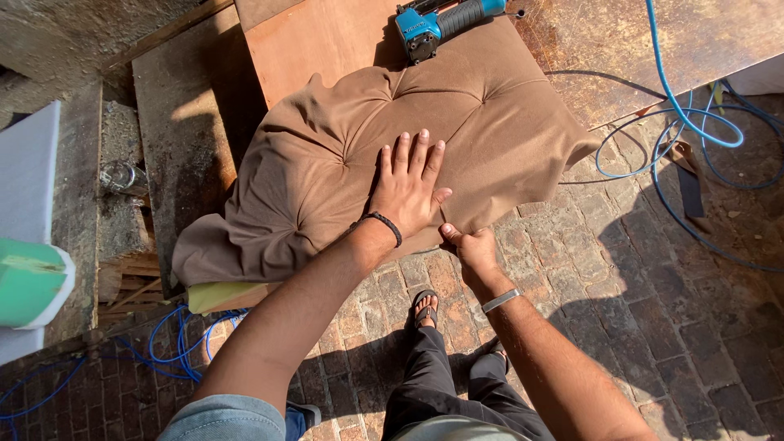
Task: The person uses a pneumatic staple gun to attach brown fabric to a wooden furniture frame. They repeatedly pull the fabric taut, create tufted indentations, and drive staples into the wood to secure the material in place.
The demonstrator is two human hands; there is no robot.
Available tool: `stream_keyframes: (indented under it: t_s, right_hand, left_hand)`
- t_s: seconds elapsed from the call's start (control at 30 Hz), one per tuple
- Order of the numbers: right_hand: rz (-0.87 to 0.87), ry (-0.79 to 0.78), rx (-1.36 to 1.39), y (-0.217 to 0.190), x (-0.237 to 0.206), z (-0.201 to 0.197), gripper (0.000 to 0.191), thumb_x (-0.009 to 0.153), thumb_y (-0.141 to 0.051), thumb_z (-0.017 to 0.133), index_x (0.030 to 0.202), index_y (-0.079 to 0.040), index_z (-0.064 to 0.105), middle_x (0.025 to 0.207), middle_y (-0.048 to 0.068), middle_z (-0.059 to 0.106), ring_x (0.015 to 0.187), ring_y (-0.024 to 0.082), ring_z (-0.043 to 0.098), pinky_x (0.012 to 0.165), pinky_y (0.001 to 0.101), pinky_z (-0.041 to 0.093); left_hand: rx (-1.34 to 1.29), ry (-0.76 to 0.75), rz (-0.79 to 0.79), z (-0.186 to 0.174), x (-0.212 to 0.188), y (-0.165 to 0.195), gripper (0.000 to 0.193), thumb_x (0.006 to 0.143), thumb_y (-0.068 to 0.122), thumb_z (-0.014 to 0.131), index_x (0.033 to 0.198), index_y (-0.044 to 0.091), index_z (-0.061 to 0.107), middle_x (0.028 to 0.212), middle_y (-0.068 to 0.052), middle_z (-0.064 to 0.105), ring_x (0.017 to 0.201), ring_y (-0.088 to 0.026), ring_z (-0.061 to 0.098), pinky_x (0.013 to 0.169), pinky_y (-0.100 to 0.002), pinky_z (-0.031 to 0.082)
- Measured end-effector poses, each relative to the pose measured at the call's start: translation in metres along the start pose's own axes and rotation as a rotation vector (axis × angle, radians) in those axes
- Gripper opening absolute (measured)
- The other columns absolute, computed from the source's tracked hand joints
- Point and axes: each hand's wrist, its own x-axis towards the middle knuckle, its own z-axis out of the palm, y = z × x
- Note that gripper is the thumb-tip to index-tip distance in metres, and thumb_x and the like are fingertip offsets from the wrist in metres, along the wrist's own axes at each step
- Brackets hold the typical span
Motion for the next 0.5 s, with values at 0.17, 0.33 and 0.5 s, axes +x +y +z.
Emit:
stream_keyframes:
  t_s: [0.17,0.33,0.5]
  right_hand:
    - [-0.033,0.004,-0.04,-0.016,0.005,0.011,0.029,0.091,-0.003,0.073,0.086,-0.005,0.044,0.08,0.011,0.065,0.067,0.022,0.068,0.06,0.0372,0.063]
    - [-0.105,-0.006,-0.051,-0.014,0.008,0.02,0.028,0.092,-0.004,0.072,0.087,-0.005,0.045,0.076,0.012,0.064,0.062,0.021,0.066,0.056,0.036,0.06]
    - [0.009,-0.075,-0.125,-0.024,0.004,0.016,0.025,0.094,-0.012,0.069,0.09,-0.007,0.045,0.078,0.01,0.067,0.062,0.021,0.068,0.055,0.0342,0.059]
  left_hand:
    - [-0.025,-0.102,0.034,-0.014,-0.001,-0.003,0.103,0.092,0.074,0.047,0.164,0.01,0.01,0.168,-0.026,0.012,0.152,-0.05,0.016,0.118,-0.07,0.017]
    - [0.007,-0.131,0.002,-0.024,0.002,-0.001,0.125,0.077,0.079,0.065,0.164,0.011,0.007,0.169,-0.026,0.009,0.153,-0.049,0.014,0.118,-0.071,0.017]
    - [0.005,-0.131,-0.01,-0.025,-0.001,0.002,0.124,0.078,0.077,0.066,0.164,0.012,0.005,0.169,-0.025,0.008,0.153,-0.048,0.014,0.118,-0.071,0.017]
